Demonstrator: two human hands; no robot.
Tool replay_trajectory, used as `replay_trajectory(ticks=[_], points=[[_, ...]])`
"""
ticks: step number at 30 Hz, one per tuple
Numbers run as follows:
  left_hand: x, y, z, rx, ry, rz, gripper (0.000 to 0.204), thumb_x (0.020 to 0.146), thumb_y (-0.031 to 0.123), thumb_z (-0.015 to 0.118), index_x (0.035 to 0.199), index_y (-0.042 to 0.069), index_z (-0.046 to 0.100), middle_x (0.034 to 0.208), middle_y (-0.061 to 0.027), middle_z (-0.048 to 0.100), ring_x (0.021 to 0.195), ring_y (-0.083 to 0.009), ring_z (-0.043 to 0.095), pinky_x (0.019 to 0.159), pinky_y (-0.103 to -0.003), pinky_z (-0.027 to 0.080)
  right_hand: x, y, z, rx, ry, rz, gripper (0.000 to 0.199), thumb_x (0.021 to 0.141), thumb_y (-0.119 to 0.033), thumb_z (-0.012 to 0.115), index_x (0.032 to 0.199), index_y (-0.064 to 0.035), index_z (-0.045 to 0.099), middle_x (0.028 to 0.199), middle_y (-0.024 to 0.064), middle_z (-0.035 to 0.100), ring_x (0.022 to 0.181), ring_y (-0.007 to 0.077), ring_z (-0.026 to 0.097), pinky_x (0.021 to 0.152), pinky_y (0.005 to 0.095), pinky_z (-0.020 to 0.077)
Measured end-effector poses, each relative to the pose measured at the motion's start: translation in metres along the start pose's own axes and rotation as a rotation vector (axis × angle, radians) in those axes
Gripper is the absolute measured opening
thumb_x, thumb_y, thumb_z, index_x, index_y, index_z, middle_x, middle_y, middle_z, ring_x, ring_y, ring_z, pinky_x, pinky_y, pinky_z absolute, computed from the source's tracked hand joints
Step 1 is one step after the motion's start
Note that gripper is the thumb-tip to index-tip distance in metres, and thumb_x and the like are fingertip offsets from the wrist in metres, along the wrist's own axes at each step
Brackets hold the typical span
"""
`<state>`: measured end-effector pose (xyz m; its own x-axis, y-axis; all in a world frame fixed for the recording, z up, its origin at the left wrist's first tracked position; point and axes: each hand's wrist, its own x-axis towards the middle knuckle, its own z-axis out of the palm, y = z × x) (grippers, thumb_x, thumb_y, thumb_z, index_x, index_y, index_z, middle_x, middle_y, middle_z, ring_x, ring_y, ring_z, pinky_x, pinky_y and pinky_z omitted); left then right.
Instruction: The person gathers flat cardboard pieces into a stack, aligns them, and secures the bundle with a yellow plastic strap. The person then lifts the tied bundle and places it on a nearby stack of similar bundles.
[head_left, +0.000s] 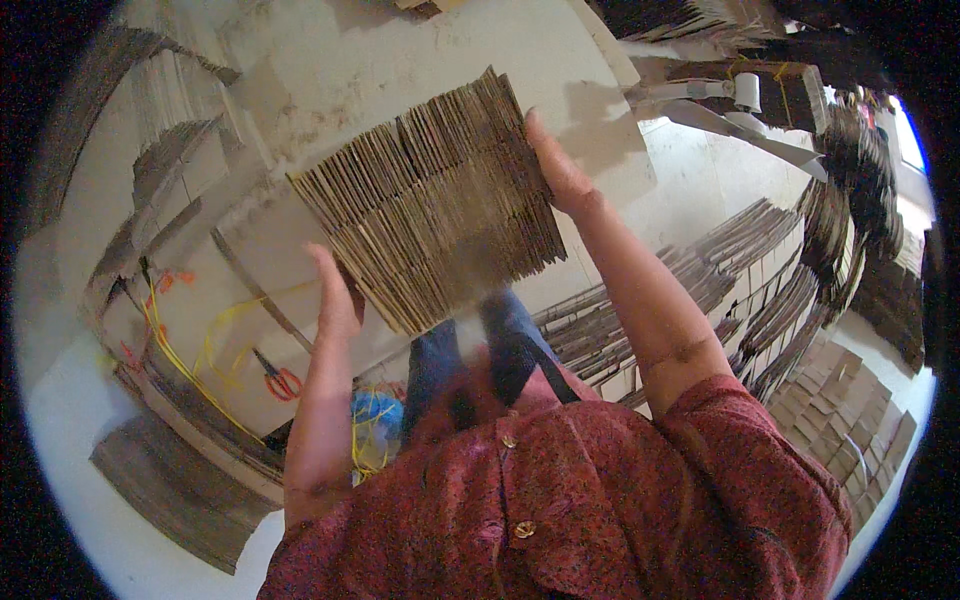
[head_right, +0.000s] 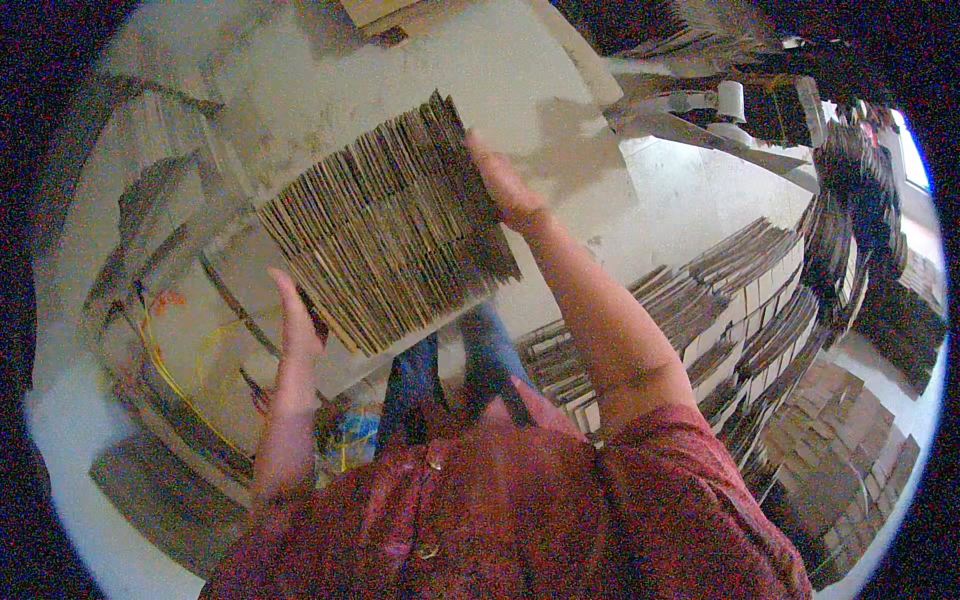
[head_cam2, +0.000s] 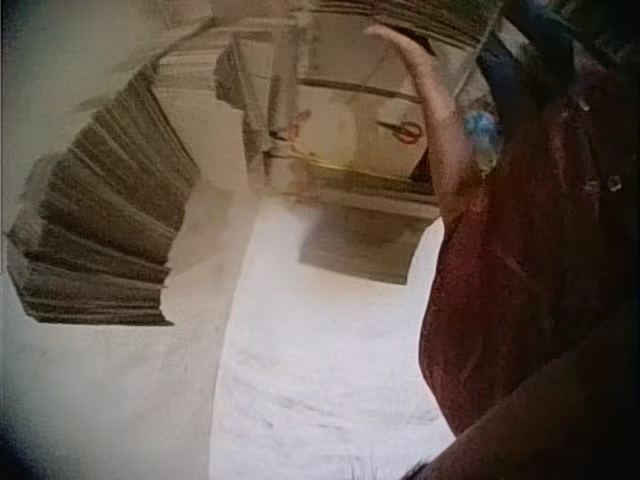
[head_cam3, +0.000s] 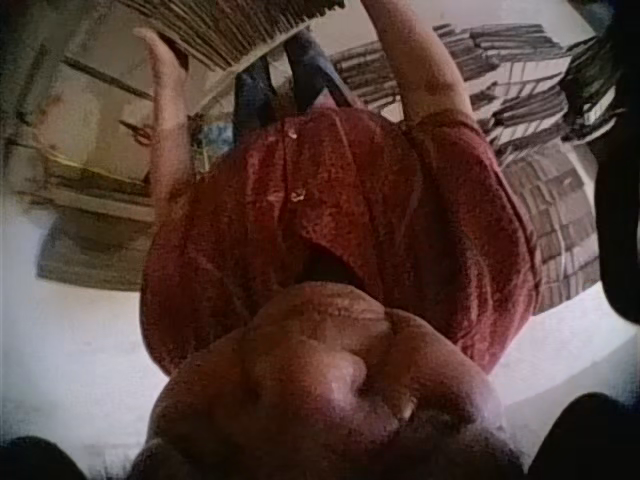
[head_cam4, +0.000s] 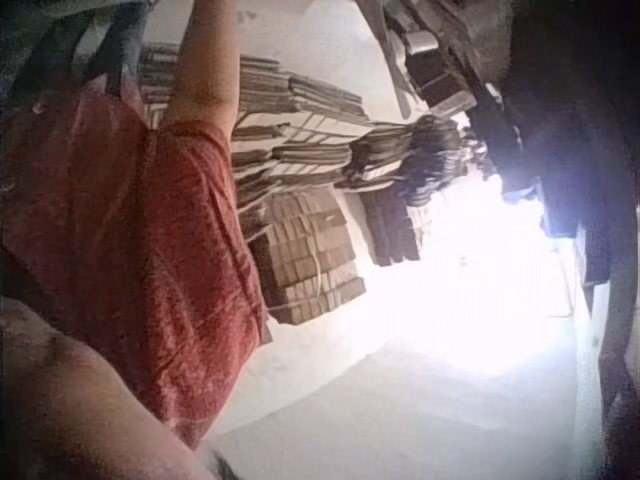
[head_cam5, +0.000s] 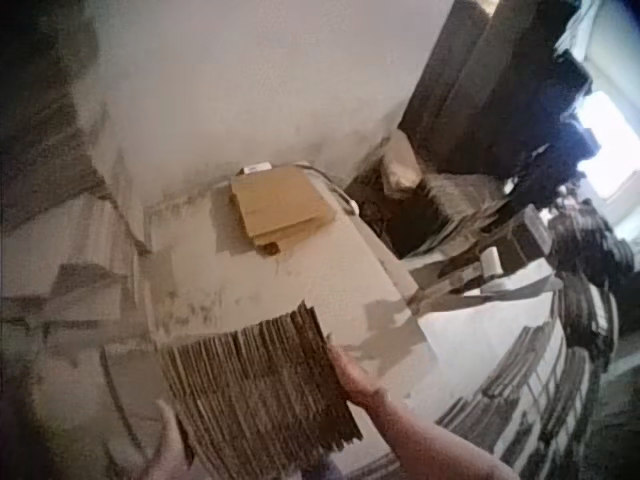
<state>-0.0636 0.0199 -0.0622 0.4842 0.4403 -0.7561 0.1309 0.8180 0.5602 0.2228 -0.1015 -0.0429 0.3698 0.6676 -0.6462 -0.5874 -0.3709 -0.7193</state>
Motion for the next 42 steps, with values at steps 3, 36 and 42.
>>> replay_trajectory(ticks=[3, 36, 42], points=[[0.0, -0.011, 0.027, 0.17, 0.094, 0.146, 0.069, 0.088, 0.058, 0.025, 0.128, 0.004, 0.037, 0.124, -0.009, 0.046, 0.113, -0.0206, 0.044, 0.095, -0.034, 0.035, 0.006, 0.013, -0.003, -0.234, 0.01, -0.087, 0.056, 0.087, -0.048, 0.045, 0.115, -0.0004, 0.051, 0.104, 0.0113, 0.059, 0.093, 0.0197, 0.056, 0.082, 0.0327, 0.0433], [-0.09, 0.016, 0.023, -0.095, 0.089, 0.073, 0.06, 0.091, 0.048, 0.029, 0.132, 0.004, 0.031, 0.129, -0.0104, 0.04, 0.117, -0.0221, 0.039, 0.099, -0.034, 0.031, -0.076, -0.063, 0.082, -0.492, 0.098, 0.009, 0.063, 0.083, -0.039, 0.056, 0.125, 0.0043, 0.04, 0.113, 0.0133, 0.054, 0.102, 0.0206, 0.052, 0.087, 0.0311, 0.0424], [-0.062, 0.001, -0.093, -0.109, 0.284, 0.157, 0.069, 0.086, 0.06, 0.03, 0.127, 0.005, 0.038, 0.123, -0.011, 0.046, 0.11, -0.0257, 0.046, 0.091, -0.039, 0.039, 0.01, 0.058, 0.15, -0.447, -0.125, -0.031, 0.072, 0.081, -0.04, 0.058, 0.13, 0.0063, 0.031, 0.122, 0.0163, 0.048, 0.112, 0.0219, 0.044, 0.095, 0.0297, 0.0354]])
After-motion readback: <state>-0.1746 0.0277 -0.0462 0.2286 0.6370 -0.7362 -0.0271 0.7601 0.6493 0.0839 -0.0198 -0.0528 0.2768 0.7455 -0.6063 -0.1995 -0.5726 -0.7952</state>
